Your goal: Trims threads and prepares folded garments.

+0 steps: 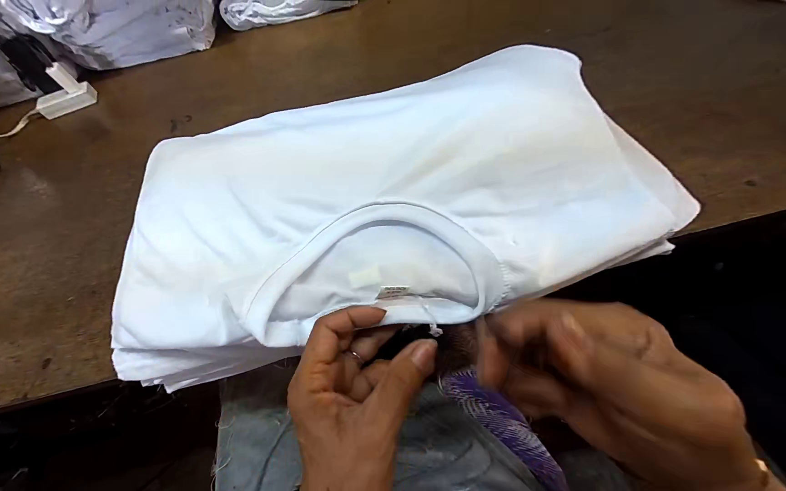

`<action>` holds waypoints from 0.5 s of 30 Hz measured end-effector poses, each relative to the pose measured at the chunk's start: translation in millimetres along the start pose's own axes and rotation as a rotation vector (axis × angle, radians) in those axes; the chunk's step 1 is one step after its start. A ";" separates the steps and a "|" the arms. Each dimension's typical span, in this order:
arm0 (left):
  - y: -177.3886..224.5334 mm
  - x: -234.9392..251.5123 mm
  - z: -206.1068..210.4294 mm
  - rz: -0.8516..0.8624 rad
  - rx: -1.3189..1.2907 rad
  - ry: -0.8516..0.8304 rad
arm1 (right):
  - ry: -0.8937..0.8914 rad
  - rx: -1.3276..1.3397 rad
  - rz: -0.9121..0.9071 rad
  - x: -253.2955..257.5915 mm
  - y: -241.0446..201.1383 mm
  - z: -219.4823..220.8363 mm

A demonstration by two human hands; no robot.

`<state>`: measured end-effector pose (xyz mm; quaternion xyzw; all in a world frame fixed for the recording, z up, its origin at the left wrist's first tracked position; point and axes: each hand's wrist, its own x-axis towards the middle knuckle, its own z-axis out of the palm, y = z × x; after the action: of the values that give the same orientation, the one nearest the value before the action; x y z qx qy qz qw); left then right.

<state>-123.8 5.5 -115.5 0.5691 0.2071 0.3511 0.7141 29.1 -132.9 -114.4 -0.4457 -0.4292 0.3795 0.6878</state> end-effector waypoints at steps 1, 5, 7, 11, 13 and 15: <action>-4.1 2.1 1.2 0.030 -0.004 0.031 | -0.138 -0.036 -0.006 -8.3 -0.1 -9.4; -18.0 9.7 1.8 0.120 -0.013 0.125 | -0.003 -0.533 -0.152 -14.5 -4.2 -9.2; -18.9 9.8 3.8 0.132 -0.011 0.132 | 0.230 -0.639 -0.194 -5.6 -4.1 1.5; -11.3 8.5 6.1 0.135 -0.010 0.068 | 0.357 -0.719 -0.225 13.6 4.7 18.7; -9.1 8.5 3.1 0.157 0.016 0.015 | 0.328 -0.879 -0.291 19.9 11.5 21.6; -9.9 9.2 0.2 0.156 0.013 -0.020 | 0.314 -1.005 -0.394 22.4 14.1 20.4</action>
<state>-114.9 11.1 -124.0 0.5915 0.1570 0.3987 0.6830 15.9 -102.4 -117.3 -0.6812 -0.5248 -0.0784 0.5044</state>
